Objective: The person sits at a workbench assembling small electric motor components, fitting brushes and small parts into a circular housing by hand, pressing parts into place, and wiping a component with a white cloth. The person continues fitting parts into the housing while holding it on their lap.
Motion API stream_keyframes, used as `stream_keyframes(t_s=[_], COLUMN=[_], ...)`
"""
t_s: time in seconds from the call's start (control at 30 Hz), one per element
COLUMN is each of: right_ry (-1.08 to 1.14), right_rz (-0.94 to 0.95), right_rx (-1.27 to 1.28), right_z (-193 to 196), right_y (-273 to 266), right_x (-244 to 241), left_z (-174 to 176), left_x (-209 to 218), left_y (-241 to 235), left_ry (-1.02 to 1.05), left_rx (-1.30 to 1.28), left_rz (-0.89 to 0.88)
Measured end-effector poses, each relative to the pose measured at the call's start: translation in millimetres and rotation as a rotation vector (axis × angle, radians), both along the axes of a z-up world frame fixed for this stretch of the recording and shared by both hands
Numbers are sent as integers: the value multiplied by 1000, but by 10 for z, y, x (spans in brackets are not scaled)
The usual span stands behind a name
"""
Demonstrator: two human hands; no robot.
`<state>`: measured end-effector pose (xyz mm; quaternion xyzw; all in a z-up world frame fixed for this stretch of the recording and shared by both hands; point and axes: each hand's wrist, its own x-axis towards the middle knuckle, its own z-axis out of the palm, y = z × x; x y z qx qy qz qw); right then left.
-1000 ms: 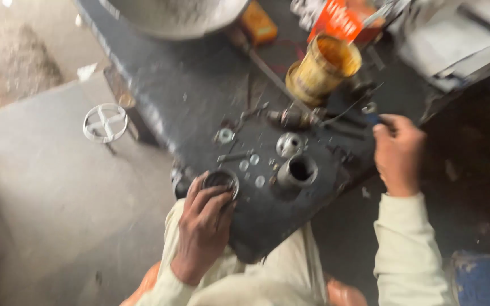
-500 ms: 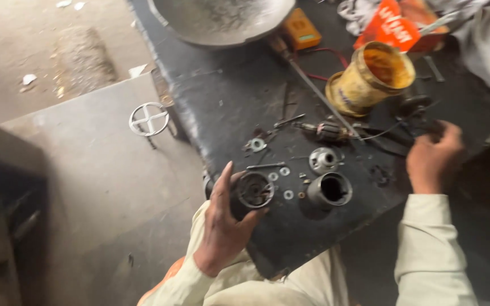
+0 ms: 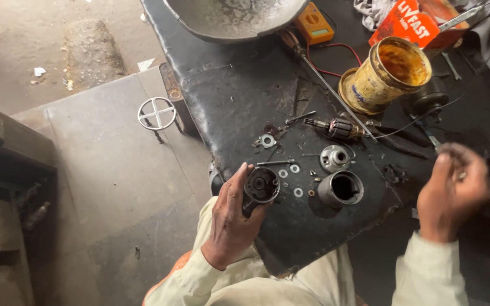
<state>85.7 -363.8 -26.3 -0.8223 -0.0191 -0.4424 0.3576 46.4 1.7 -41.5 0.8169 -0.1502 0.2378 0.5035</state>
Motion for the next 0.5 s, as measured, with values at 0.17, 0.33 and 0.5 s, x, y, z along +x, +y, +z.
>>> stream_keyframes(t_s=[0.17,0.33,0.5], right_ry=[148,88,162], right_rz=[-89,1,46], right_rx=[-71,-147,-79], right_z=[43,-1,201], right_y=[575,866,1134], right_x=[-539,-772,-786], left_z=[21,13,-129], left_x=[54,39,139], left_y=[-22,18,155], left_ry=[89,46,-61], left_rx=[-149,-109,-79], left_rz=[-12,-10,128])
